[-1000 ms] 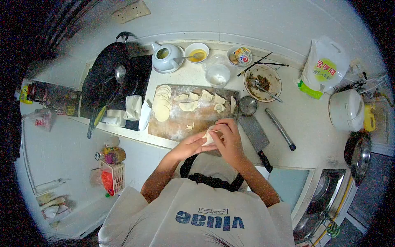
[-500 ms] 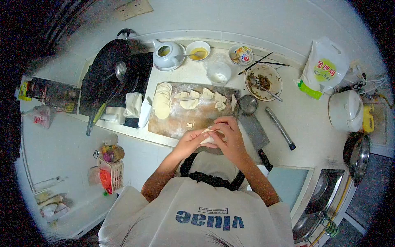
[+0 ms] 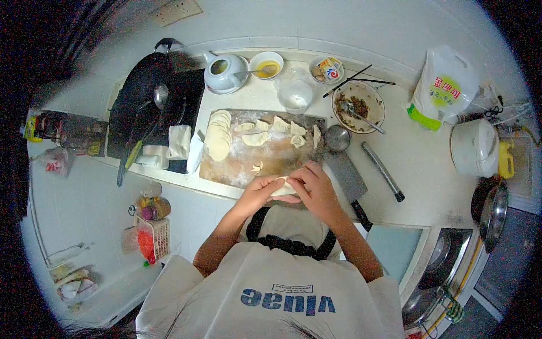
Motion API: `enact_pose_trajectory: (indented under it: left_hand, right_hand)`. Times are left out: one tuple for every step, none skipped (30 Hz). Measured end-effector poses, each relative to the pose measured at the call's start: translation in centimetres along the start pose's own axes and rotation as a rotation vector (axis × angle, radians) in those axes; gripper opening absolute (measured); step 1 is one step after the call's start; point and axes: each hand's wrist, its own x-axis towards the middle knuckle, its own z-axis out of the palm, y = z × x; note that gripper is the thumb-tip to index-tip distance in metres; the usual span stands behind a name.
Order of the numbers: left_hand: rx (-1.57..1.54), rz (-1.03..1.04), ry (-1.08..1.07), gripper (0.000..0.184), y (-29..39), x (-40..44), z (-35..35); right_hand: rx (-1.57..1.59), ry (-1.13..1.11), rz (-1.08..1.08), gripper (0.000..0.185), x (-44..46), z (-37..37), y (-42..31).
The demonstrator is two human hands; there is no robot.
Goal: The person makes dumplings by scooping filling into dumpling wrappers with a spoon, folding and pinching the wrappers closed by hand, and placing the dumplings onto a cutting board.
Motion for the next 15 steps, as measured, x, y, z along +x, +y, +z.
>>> enact_pose_trajectory:
  left_hand:
    - [0.027,-0.008,0.014,0.037,0.1,0.1,0.1]
    - [0.055,-0.017,0.027,0.037,0.0,0.2,0.2]
    - [0.048,-0.017,0.03,0.037,-0.2,0.2,0.2]
    - [0.041,-0.016,0.032,0.036,-0.4,0.4,0.1]
    - [0.035,-0.014,0.034,0.036,-0.6,0.5,0.1]
    - [0.023,-0.015,0.03,0.037,-0.7,0.5,0.0]
    - [0.012,-0.014,0.026,0.037,-0.7,0.6,0.0]
    - [0.001,-0.013,0.022,0.037,-0.7,0.7,0.0]
    - [-0.023,-0.016,0.026,0.038,-0.7,0.7,-0.2]
    - [-0.049,-0.018,0.03,0.038,-0.8,0.8,-0.4]
    - [-0.074,-0.021,0.036,0.038,-0.8,0.8,-0.5]
    - [-0.066,-0.024,0.044,0.038,-0.7,0.8,-0.5]
    - [-0.059,-0.029,0.053,0.038,-0.5,0.7,-0.5]
    - [-0.052,-0.034,0.062,0.038,-0.4,0.7,-0.5]
    - [-0.056,-0.036,0.07,0.038,-0.4,0.6,-0.5]
  right_hand:
    - [-0.05,0.025,-0.05,0.01,-0.1,0.1,0.2]
    - [-0.068,0.034,-0.046,0.009,-0.2,0.1,0.2]
    - [-0.087,0.043,-0.042,0.008,-0.2,0.1,0.0]
    - [-0.107,0.053,-0.039,0.008,-0.2,0.0,-0.1]
    - [-0.087,0.057,-0.028,0.009,-0.2,0.0,0.0]
    - [-0.066,0.06,-0.017,0.01,-0.2,0.1,0.2]
    - [-0.046,0.064,-0.008,0.011,-0.2,0.1,0.3]
    - [0.0,0.084,0.077,0.014,-0.1,0.1,0.3]
    - [0.046,0.105,0.161,0.017,-0.1,0.2,0.1]
    - [0.092,0.124,0.244,0.02,-0.1,0.2,0.0]
    - [0.137,0.083,0.233,0.023,-0.4,0.6,0.8]
    - [0.181,0.043,0.22,0.026,-0.9,1.3,2.4]
    - [0.227,0.002,0.209,0.029,-1.0,1.7,2.8]
    - [0.173,-0.014,0.214,0.031,-1.2,1.8,2.9]
    - [0.119,-0.03,0.219,0.032,-1.2,1.7,2.4]
